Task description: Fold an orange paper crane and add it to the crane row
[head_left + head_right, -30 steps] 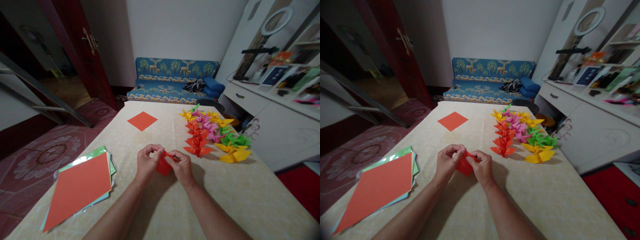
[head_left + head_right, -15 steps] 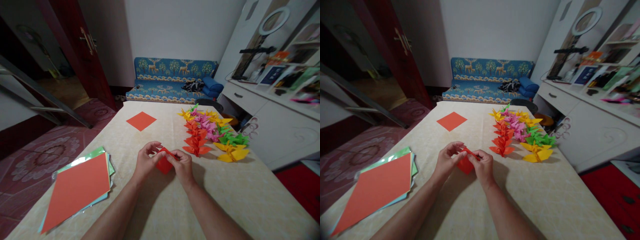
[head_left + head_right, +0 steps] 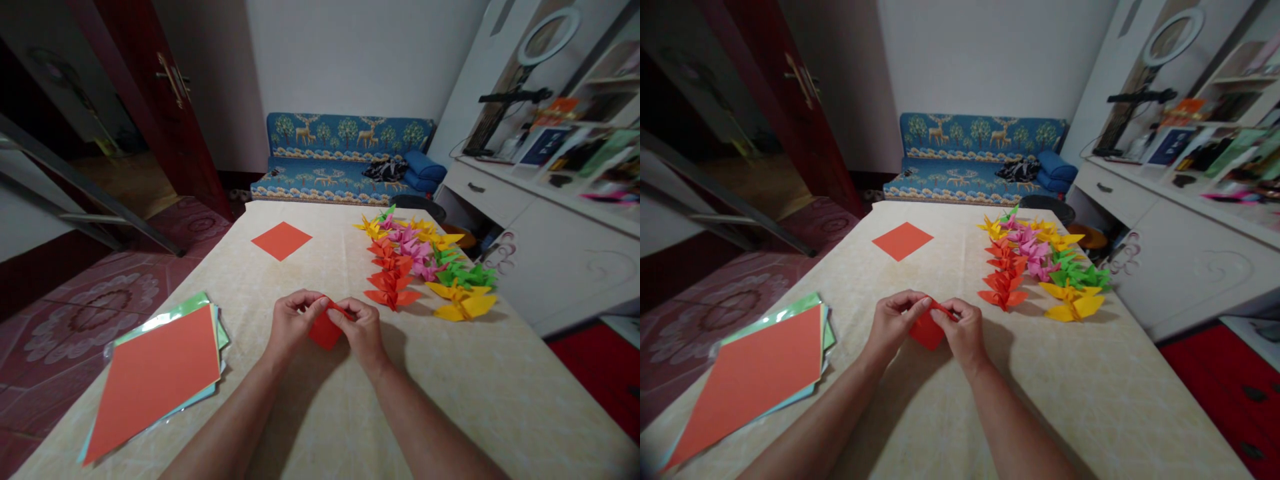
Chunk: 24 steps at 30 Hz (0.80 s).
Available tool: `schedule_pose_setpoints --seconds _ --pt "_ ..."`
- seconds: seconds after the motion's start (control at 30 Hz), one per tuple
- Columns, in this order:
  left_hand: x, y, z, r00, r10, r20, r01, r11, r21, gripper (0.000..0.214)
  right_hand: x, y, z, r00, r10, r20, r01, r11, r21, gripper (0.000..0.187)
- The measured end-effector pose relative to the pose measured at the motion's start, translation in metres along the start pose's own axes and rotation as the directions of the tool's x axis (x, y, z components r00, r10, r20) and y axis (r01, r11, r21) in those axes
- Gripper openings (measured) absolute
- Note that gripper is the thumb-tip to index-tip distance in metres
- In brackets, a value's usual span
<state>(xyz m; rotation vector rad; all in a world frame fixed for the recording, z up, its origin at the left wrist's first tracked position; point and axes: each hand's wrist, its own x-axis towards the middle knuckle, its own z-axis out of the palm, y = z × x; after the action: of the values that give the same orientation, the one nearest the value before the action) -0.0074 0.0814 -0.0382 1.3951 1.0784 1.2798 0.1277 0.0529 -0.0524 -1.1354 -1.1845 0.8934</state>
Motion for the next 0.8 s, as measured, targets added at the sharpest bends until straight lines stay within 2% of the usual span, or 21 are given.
schedule_pose_setpoints --seconds 0.2,0.37,0.5,0.63,0.73,0.8 --pt "-0.001 0.0 0.002 0.999 -0.033 -0.005 0.033 0.999 -0.024 0.017 0.002 0.0 0.0 1.0 -0.028 0.001 0.028 0.999 -0.041 0.019" --pt "-0.002 0.001 0.003 0.999 -0.032 -0.013 0.032 0.999 0.004 0.017 0.002 0.003 -0.002 0.999 0.033 -0.013 -0.034 0.997 -0.071 0.026" --pt "0.001 0.0 0.001 0.992 -0.116 -0.044 0.114 0.992 -0.045 0.021 0.003 0.006 -0.004 1.0 0.023 -0.021 -0.025 0.993 -0.111 0.041" --pt "0.005 -0.005 -0.003 0.976 -0.213 -0.038 0.207 0.971 -0.123 0.026 0.004 0.008 -0.006 0.999 0.038 0.012 -0.037 0.996 -0.082 0.044" --pt "0.009 -0.007 -0.007 0.961 -0.275 -0.042 0.262 0.946 -0.189 0.029 0.003 0.008 -0.008 0.999 -0.005 -0.032 0.002 0.995 -0.097 0.033" --pt "0.011 -0.009 -0.01 0.95 -0.304 -0.068 0.279 0.928 -0.248 0.031 0.001 0.004 -0.008 0.987 -0.14 -0.074 0.128 0.98 -0.155 0.011"
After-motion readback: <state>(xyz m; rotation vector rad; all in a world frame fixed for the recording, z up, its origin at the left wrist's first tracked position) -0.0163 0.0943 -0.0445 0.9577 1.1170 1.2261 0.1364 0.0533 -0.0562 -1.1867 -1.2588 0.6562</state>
